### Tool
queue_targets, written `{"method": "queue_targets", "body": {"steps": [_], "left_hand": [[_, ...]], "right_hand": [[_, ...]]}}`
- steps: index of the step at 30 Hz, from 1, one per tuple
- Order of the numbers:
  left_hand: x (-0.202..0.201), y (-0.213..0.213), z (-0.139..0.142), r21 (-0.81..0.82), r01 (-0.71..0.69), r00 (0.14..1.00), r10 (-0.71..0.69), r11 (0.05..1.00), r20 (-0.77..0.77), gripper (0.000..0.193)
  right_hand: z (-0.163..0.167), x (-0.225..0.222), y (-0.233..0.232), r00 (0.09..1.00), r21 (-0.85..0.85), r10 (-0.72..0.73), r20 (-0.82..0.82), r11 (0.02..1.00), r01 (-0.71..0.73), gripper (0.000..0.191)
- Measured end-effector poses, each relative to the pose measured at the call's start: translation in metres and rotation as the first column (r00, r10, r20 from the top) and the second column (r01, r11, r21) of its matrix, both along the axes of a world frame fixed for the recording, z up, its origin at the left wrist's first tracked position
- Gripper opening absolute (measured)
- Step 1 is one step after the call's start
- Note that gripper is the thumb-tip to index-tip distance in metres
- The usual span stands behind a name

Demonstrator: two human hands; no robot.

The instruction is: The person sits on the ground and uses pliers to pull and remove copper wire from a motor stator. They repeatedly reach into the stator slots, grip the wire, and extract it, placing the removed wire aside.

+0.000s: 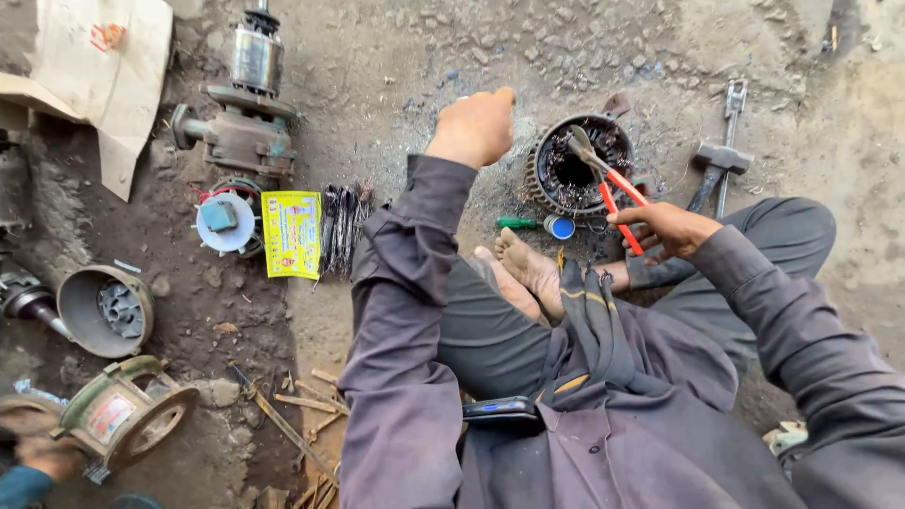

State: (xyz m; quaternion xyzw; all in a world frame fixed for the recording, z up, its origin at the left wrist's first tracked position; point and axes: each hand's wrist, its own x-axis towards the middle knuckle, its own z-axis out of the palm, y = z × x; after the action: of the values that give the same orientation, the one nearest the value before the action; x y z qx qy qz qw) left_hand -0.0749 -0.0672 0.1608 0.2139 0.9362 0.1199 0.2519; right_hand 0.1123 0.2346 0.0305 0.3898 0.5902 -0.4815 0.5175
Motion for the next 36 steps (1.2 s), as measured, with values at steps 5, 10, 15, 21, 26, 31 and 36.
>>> {"method": "queue_targets", "body": {"steps": [5,10,15,21,26,31,36], "left_hand": [[-0.010,0.006,-0.017,0.150,0.020,0.993,-0.002,0.989,-0.121,0.046],[-0.017,0.011,-0.008,0.002,0.017,0.997,-0.017,1.000,-0.082,0.049],[-0.022,0.013,0.003,0.025,0.018,0.994,-0.015,1.000,-0.111,0.048],[-0.023,0.015,-0.005,-0.010,0.042,0.995,-0.043,0.999,-0.089,0.045],[-0.022,0.022,-0.007,0.007,0.065,0.994,-0.065,0.998,-0.091,0.044],[-0.026,0.027,-0.004,-0.019,0.086,0.994,-0.087,0.996,-0.064,0.048],[-0.030,0.028,-0.004,-0.020,0.077,0.993,-0.078,0.997,-0.084,0.045]], "right_hand": [[0.000,-0.009,-0.006,0.991,0.090,0.128,0.043,0.987,-0.131,0.063],[-0.032,-0.010,-0.002,0.935,0.317,0.354,-0.031,0.890,-0.327,0.071],[-0.057,-0.010,-0.010,0.989,0.124,0.131,0.064,0.983,-0.138,0.059],[-0.051,0.006,-0.018,0.970,0.281,-0.004,-0.245,0.957,0.075,0.054],[-0.010,-0.047,-0.007,0.982,0.227,0.190,0.011,0.956,-0.188,0.057],[0.043,-0.116,-0.025,0.872,0.226,0.466,0.148,0.843,-0.488,0.059],[0.050,-0.161,-0.048,0.797,0.263,0.532,0.285,0.757,-0.599,0.063]]}}
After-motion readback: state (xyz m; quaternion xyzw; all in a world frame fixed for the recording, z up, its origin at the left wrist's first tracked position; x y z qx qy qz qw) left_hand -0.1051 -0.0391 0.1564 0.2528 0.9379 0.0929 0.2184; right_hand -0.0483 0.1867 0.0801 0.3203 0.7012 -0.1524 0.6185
